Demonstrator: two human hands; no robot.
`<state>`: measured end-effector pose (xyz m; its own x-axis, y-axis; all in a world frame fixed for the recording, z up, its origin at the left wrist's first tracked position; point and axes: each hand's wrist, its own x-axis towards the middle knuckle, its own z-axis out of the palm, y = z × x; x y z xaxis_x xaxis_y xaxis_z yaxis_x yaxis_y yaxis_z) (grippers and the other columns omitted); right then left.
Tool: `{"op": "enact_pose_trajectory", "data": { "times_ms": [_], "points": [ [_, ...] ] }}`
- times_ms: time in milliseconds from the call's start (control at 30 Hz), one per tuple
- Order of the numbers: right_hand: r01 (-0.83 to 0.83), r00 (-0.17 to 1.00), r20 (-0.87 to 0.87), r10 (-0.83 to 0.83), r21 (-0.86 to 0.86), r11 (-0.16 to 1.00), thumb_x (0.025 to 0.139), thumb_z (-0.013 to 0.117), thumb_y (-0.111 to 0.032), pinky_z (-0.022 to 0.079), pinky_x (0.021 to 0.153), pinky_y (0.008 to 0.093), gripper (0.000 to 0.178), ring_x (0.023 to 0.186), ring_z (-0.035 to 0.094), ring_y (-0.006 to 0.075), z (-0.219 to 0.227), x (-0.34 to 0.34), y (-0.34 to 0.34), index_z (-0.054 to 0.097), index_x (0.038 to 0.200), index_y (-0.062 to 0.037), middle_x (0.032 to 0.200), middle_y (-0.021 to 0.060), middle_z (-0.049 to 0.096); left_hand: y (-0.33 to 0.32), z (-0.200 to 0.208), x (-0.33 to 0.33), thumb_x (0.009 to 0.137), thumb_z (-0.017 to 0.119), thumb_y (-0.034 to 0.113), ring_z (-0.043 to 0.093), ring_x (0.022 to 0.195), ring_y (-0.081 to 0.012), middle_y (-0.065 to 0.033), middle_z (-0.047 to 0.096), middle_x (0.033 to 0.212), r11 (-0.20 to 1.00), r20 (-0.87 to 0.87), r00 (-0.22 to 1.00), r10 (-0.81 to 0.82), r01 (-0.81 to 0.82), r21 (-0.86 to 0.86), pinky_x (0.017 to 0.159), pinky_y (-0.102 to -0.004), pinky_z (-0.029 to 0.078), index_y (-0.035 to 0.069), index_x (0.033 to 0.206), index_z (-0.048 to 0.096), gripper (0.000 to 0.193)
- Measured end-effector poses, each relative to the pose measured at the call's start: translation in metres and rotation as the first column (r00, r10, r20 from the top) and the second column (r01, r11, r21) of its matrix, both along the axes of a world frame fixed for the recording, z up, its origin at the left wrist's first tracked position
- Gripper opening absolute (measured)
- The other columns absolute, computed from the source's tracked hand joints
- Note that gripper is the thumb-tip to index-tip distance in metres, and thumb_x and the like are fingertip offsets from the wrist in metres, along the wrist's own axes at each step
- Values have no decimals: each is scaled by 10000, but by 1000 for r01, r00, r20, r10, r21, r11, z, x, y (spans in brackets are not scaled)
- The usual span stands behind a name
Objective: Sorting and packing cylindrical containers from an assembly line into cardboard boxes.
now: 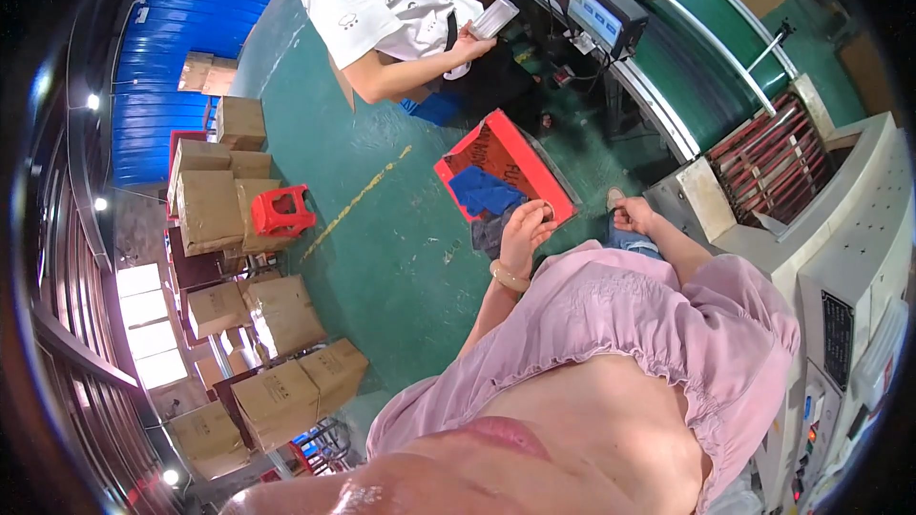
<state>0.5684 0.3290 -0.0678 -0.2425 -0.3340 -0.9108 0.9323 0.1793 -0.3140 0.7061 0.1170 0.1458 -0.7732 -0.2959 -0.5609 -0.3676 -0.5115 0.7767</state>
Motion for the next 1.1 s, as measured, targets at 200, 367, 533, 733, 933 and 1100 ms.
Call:
{"op": "enact_pose_trajectory", "data": {
  "times_ms": [200, 367, 533, 733, 933, 1100],
  "points": [
    [-15, 1000, 8, 14, 34, 999, 810, 581, -225, 520, 581, 359, 155, 576, 548, 161, 0, -2, -5, 531, 773, -82, 669, 38, 544, -2, -4, -6, 882, 517, 195, 594, 814, -129, -28, 591, 972, 1000, 6, 1000, 9, -9, 6, 691, -225, 449, 73, 1109, 514, 258],
    [-60, 985, -165, 51, -54, 997, 823, 565, -289, 489, 506, 313, 202, 554, 541, 128, -4, -10, 3, 531, 748, -105, 634, 9, 541, -2, 0, -14, 887, 510, 181, 594, 811, -126, -28, 594, 976, 999, -46, 998, -35, 34, -8, 692, -221, 447, 72, 1107, 518, 245],
    [366, 913, -222, -341, 81, 927, 825, 551, -281, 471, 473, 296, 212, 532, 539, 127, 4, -12, -13, 531, 713, -103, 601, 5, 532, -11, 2, -18, 893, 504, 180, 594, 816, -131, -31, 592, 989, 999, -44, 999, -31, 30, -22, 707, -227, 443, 73, 1105, 518, 238],
    [79, 993, -104, -55, 238, 968, 827, 544, -206, 449, 425, 281, 157, 501, 528, 138, -20, 6, -3, 552, 746, -71, 622, 37, 545, -10, 0, 0, 886, 521, 164, 582, 801, -124, -32, 582, 999, 998, 2, 999, 38, -38, 56, 700, -225, 435, 62, 1107, 519, 243],
    [-43, 936, -326, 136, 275, 960, 786, 593, -196, 426, 374, 285, 193, 465, 524, 149, -10, 6, -20, 568, 700, -25, 609, 61, 556, -25, 0, 4, 897, 499, 179, 602, 823, -176, -52, 580, 1027, 1000, 15, 1000, 5, -6, 27, 732, -282, 461, 61, 1137, 492, 268],
    [-19, 949, -298, 99, 261, 965, 801, 575, -165, 407, 369, 254, 131, 453, 494, 121, -11, 2, -18, 572, 741, -49, 619, 33, 536, -25, 5, -13, 891, 511, 184, 607, 832, -188, -58, 577, 1042, 999, -3, 999, -39, 40, 38, 724, -282, 466, 61, 1144, 486, 282]
  ]
}}
